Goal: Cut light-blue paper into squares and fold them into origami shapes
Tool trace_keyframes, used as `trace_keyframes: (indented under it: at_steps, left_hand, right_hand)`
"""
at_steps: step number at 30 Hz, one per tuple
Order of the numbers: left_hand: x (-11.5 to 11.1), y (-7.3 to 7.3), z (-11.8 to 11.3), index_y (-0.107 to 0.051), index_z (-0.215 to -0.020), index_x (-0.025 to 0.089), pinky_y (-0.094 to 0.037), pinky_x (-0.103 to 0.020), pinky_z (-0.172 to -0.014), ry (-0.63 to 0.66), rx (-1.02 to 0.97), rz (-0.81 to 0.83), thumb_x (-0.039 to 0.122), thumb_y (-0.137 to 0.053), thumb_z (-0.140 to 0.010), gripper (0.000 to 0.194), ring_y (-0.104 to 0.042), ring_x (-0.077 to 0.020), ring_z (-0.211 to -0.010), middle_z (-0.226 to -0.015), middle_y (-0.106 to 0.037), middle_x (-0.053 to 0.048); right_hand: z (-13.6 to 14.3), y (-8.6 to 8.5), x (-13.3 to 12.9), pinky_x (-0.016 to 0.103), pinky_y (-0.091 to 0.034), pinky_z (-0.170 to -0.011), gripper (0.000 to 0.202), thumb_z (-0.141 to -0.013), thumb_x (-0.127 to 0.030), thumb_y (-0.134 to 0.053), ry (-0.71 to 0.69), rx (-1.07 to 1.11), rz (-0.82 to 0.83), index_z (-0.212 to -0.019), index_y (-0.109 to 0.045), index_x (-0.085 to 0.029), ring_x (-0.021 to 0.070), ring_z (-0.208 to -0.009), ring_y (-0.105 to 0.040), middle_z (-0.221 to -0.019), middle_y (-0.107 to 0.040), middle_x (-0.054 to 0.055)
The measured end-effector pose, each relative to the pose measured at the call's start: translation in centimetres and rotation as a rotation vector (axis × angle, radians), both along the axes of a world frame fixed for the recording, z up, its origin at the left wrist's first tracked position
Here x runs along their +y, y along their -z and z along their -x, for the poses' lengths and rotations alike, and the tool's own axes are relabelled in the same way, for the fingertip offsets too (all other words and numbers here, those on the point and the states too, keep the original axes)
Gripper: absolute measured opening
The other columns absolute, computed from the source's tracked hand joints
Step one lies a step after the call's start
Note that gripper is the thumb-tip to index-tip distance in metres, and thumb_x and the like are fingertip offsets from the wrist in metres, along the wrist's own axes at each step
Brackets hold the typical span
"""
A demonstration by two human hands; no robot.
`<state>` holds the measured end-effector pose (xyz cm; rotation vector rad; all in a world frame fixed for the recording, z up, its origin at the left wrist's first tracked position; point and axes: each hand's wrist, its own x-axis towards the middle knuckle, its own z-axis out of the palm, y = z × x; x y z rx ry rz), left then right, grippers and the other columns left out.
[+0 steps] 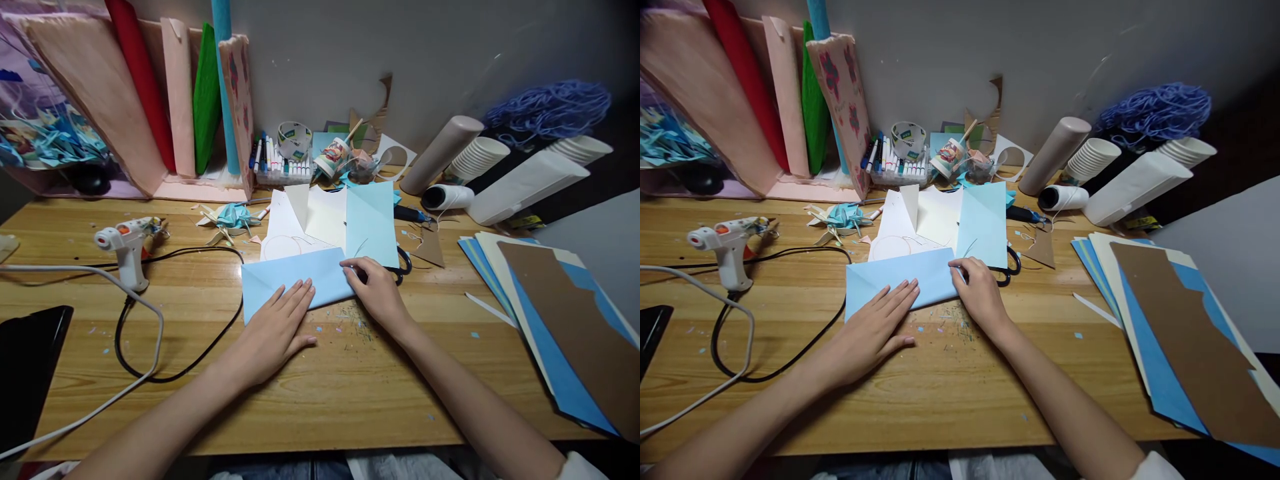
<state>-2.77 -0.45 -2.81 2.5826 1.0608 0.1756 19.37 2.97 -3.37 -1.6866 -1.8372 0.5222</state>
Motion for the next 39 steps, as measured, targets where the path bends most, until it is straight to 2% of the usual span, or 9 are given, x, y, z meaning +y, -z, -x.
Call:
trace_keyframes:
  at_steps: [11,33,36,39]
  left_hand:
    - [0.2,-0.4,-0.2,-0.020,-0.140,0.017,-0.020,-0.038,-0.111,-0.027,-0.008,0.021,0.047,-0.031,-0.089,0.061,-0.019,-0.0184,-0.135,-0.146,-0.024,-0.010]
    - [0.1,-0.4,-0.1,-0.019,-0.141,0.018,-0.018,-0.038,-0.111,-0.032,-0.012,0.049,0.048,-0.028,-0.089,0.061,-0.019,-0.0177,-0.135,-0.147,-0.022,-0.008]
    - [0.3,-0.8,-0.2,-0.025,-0.139,0.018,-0.021,-0.038,-0.109,-0.059,-0.039,0.069,0.044,-0.028,-0.091,0.054,-0.025,-0.0189,-0.133,-0.146,-0.027,-0.008]
    - [0.9,-1.6,-0.7,-0.041,-0.129,0.017,-0.033,-0.036,-0.102,-0.138,-0.052,0.072,0.035,-0.024,-0.093,0.044,-0.040,-0.0200,-0.123,-0.137,-0.043,-0.008]
  right_hand:
    - [0.3,-0.2,0.0,0.033,-0.042,-0.074,0.023,-0.083,-0.024,-0.044,0.035,-0.022,0.011,-0.094,-0.064,-0.017,0.0204,-0.079,-0.055,-0.082,-0.062,0.007]
    - [0.5,-0.2,0.1,0.033,-0.043,-0.076,0.024,-0.084,-0.023,-0.045,0.052,-0.028,0.014,-0.095,-0.065,-0.015,0.0206,-0.080,-0.056,-0.083,-0.062,0.007]
    - [0.7,-0.1,0.1,0.032,-0.043,-0.075,0.024,-0.083,-0.022,-0.046,0.061,-0.046,0.005,-0.094,-0.065,-0.014,0.0204,-0.078,-0.056,-0.080,-0.062,0.007]
    - [0.8,0.1,0.2,0.033,-0.043,-0.075,0.024,-0.082,-0.020,-0.046,0.071,-0.066,-0.011,-0.093,-0.066,-0.014,0.0210,-0.079,-0.056,-0.079,-0.062,0.007]
